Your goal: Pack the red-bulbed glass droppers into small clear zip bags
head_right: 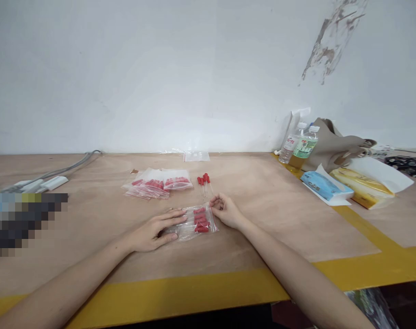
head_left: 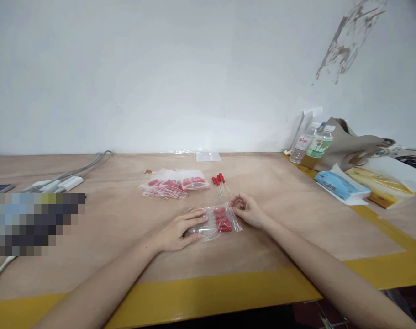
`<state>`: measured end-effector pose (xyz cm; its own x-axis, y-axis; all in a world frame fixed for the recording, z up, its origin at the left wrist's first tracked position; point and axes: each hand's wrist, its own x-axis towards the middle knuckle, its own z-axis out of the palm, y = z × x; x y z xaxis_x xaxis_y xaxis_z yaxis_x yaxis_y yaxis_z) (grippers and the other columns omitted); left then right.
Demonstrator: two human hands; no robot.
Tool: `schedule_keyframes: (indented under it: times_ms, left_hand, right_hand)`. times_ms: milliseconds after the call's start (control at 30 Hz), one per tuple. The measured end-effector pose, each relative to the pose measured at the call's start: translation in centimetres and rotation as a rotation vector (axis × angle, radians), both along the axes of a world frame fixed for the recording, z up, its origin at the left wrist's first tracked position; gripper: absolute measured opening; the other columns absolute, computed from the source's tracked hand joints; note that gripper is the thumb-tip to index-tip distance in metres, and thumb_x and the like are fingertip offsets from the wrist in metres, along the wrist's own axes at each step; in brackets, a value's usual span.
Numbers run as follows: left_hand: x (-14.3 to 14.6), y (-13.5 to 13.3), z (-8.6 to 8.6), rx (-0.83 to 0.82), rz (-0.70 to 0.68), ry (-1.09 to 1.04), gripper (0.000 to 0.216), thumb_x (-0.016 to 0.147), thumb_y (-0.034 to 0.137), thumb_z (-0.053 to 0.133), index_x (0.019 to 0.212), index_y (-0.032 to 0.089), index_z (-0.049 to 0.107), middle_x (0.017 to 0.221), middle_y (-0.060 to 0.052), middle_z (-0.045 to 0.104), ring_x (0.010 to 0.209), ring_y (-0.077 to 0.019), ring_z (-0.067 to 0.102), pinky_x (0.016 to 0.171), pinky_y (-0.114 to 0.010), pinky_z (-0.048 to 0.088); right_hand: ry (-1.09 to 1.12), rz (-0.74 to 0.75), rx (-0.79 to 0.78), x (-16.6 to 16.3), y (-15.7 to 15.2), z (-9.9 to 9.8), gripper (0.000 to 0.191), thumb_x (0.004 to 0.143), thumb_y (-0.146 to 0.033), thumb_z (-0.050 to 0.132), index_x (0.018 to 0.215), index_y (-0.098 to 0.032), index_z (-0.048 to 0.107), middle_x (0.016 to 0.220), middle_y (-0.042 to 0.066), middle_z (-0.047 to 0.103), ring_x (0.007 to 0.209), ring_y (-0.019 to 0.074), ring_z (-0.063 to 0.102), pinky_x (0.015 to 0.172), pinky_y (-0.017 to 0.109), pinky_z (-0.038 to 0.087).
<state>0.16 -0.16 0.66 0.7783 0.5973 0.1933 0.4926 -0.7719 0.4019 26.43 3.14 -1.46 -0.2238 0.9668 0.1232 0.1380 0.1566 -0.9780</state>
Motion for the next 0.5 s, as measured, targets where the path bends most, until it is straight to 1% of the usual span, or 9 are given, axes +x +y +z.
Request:
schedule_keyframes:
  times_ms: [67, 100, 167, 233, 300, 333, 367, 433, 500]
  left_hand:
    - [0.0, 0.0, 0.0, -0.002, 0.001, 0.017, 0.047, 0.086, 0.035, 0.047, 0.131, 0.027, 0.036, 0.138, -0.004, 0.033, 0.127, -0.0214, 0.029, 0.106, -0.043, 0.022]
    - [-0.1, 0.1, 0.0, -0.003, 0.002, 0.026, 0.047, 0.086, 0.035, 0.046, 0.131, 0.027, 0.036, 0.138, -0.004, 0.033, 0.127, -0.0212, 0.029, 0.106, -0.043, 0.021]
    - [-0.1, 0.0, 0.0, -0.008, 0.004, 0.032, 0.047, 0.087, 0.036, 0.045, 0.132, 0.027, 0.035, 0.138, -0.004, 0.032, 0.127, -0.0213, 0.029, 0.106, -0.044, 0.020]
    - [-0.1, 0.0, 0.0, -0.015, 0.002, 0.024, 0.047, 0.087, 0.036, 0.045, 0.132, 0.028, 0.035, 0.138, -0.004, 0.033, 0.127, -0.0220, 0.029, 0.106, -0.044, 0.020]
    - [-0.1, -0.1, 0.1, -0.022, 0.004, 0.016, 0.046, 0.087, 0.036, 0.045, 0.131, 0.028, 0.035, 0.138, -0.004, 0.033, 0.127, -0.0226, 0.029, 0.106, -0.045, 0.020]
    - [-0.1, -0.1, 0.1, -0.022, 0.007, 0.016, 0.046, 0.087, 0.036, 0.046, 0.131, 0.028, 0.036, 0.138, -0.004, 0.033, 0.127, -0.0229, 0.029, 0.105, -0.045, 0.021]
    - [-0.1, -0.1, 0.1, -0.021, 0.010, 0.018, 0.046, 0.087, 0.036, 0.046, 0.131, 0.028, 0.036, 0.138, -0.004, 0.033, 0.127, -0.0229, 0.029, 0.105, -0.045, 0.021]
    - [0.0, -0.1, 0.1, -0.016, 0.016, 0.028, 0.047, 0.086, 0.036, 0.046, 0.131, 0.027, 0.036, 0.139, -0.004, 0.032, 0.127, -0.0228, 0.029, 0.105, -0.045, 0.020]
    - [0.0, 0.0, 0.1, -0.013, 0.016, 0.032, 0.047, 0.087, 0.036, 0.046, 0.132, 0.027, 0.035, 0.139, -0.004, 0.032, 0.127, -0.0225, 0.029, 0.106, -0.045, 0.020]
  right_hand:
    - [-0.024, -0.074, -0.092, 0.5, -0.1, 0.3, 0.037, 0.063, -0.044, 0.064, 0.082, -0.019, 0.044, 0.071, -0.002, 0.056, 0.049, 0.0059, 0.052, 0.045, 0.020, 0.041]
    - [-0.061, -0.069, -0.148, 0.6, -0.3, 0.5, 0.037, 0.066, -0.046, 0.062, 0.083, -0.019, 0.044, 0.070, -0.002, 0.056, 0.046, 0.0059, 0.051, 0.040, 0.019, 0.039]
    - [-0.140, 0.024, -0.221, 0.8, -0.8, 0.9, 0.038, 0.068, -0.049, 0.059, 0.085, -0.018, 0.046, 0.064, -0.003, 0.056, 0.041, 0.0062, 0.050, 0.035, 0.017, 0.034]
    - [-0.152, 0.091, -0.179, 0.8, -1.2, 1.3, 0.039, 0.065, -0.048, 0.062, 0.084, -0.018, 0.047, 0.061, -0.004, 0.056, 0.042, 0.0058, 0.048, 0.037, 0.018, 0.035]
    - [-0.138, 0.056, -0.086, 0.6, -1.6, 1.7, 0.039, 0.059, -0.043, 0.069, 0.080, -0.017, 0.049, 0.062, -0.004, 0.056, 0.046, 0.0055, 0.048, 0.043, 0.019, 0.039]
    - [-0.146, 0.035, -0.065, 0.6, -1.8, 1.9, 0.039, 0.056, -0.040, 0.071, 0.078, -0.017, 0.049, 0.062, -0.004, 0.055, 0.048, 0.0055, 0.048, 0.045, 0.019, 0.040]
    - [-0.169, 0.045, -0.076, 0.5, -1.9, 2.0, 0.038, 0.055, -0.039, 0.072, 0.075, -0.016, 0.050, 0.060, -0.004, 0.054, 0.048, 0.0055, 0.048, 0.046, 0.019, 0.039]
    - [-0.211, 0.155, -0.180, 0.5, -2.1, 2.2, 0.038, 0.054, -0.039, 0.072, 0.074, -0.016, 0.049, 0.055, -0.005, 0.052, 0.045, 0.0057, 0.046, 0.043, 0.019, 0.038]
    - [-0.183, 0.280, -0.273, 0.4, -2.2, 2.3, 0.040, 0.055, -0.040, 0.072, 0.077, -0.016, 0.049, 0.054, -0.006, 0.053, 0.042, 0.0055, 0.046, 0.039, 0.019, 0.037]
